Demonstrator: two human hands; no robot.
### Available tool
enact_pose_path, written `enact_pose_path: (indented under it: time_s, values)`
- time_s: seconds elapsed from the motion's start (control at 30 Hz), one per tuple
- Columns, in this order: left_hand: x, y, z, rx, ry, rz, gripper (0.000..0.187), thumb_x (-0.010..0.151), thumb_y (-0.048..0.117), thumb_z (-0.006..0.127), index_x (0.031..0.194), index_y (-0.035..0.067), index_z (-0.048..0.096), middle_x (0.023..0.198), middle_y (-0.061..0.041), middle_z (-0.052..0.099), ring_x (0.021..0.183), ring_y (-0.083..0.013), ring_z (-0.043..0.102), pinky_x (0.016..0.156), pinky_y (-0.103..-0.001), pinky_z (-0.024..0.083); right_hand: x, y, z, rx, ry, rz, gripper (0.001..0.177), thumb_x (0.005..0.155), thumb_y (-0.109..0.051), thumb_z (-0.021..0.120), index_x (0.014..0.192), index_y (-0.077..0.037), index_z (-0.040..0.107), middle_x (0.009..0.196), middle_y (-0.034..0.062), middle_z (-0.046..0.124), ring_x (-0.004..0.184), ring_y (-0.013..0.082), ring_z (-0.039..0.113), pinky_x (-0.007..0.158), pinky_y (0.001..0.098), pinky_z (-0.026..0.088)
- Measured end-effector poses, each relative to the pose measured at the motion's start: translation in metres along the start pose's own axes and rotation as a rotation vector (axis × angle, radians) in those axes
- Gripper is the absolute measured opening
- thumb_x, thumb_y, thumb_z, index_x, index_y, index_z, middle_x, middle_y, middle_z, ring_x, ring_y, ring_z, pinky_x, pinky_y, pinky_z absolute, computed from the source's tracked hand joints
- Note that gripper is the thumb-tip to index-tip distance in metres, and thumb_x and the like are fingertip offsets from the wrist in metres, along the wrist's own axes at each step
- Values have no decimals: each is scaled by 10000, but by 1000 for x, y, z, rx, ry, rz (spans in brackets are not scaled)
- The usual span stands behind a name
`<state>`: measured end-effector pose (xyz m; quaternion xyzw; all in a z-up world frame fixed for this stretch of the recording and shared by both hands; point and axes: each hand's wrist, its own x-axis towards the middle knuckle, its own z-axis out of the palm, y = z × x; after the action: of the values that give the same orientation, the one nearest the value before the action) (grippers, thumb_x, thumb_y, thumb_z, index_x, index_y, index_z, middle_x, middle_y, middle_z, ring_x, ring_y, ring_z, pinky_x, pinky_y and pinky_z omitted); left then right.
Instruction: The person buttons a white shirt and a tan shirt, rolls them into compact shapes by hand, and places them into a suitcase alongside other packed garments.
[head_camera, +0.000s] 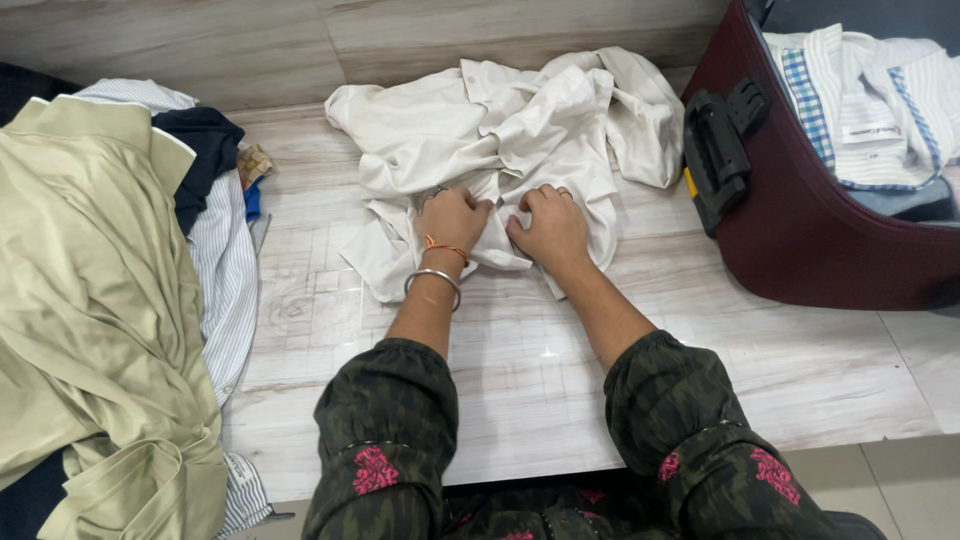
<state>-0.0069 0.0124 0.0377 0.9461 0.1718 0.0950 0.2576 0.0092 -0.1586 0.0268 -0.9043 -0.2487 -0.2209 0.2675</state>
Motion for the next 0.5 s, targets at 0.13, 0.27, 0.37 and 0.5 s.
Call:
enact_pose_path:
  time_s: [0.13,0.27,0.37,0.5]
  values:
    - [-33,12,13,97,165,70,352,804,462,777,1028,201,705,1147,-51,660,1156,-341,557,913,-582,382,6,2,-8,14,-57,-21,272,728,-284,818,856,-59,733,917,103,706,891,328,651,776,424,536]
    - [-39,8,25,44,247,120,320,792,423,783,1040,231,714,1126,-51,654,1126,-336,561,910,-564,361,7,5,-7,-23,-58,-73,244,696,-243,801,835,-54,734,909,106,713,870,330,660,761,432,541]
    - [-35,5,31,3,228,137,242,806,356,780,1014,246,726,1121,-50,647,1122,-323,563,921,-535,371,11,7,2,-68,-43,-71,163,737,-193,761,828,-63,726,904,105,715,867,324,671,763,426,551]
    - [-30,3,29,-61,234,271,190,792,231,798,964,219,716,1111,-57,638,1118,-309,573,941,-491,408,11,11,4,82,-18,77,146,814,-185,724,859,-49,699,889,117,723,839,336,680,738,441,539]
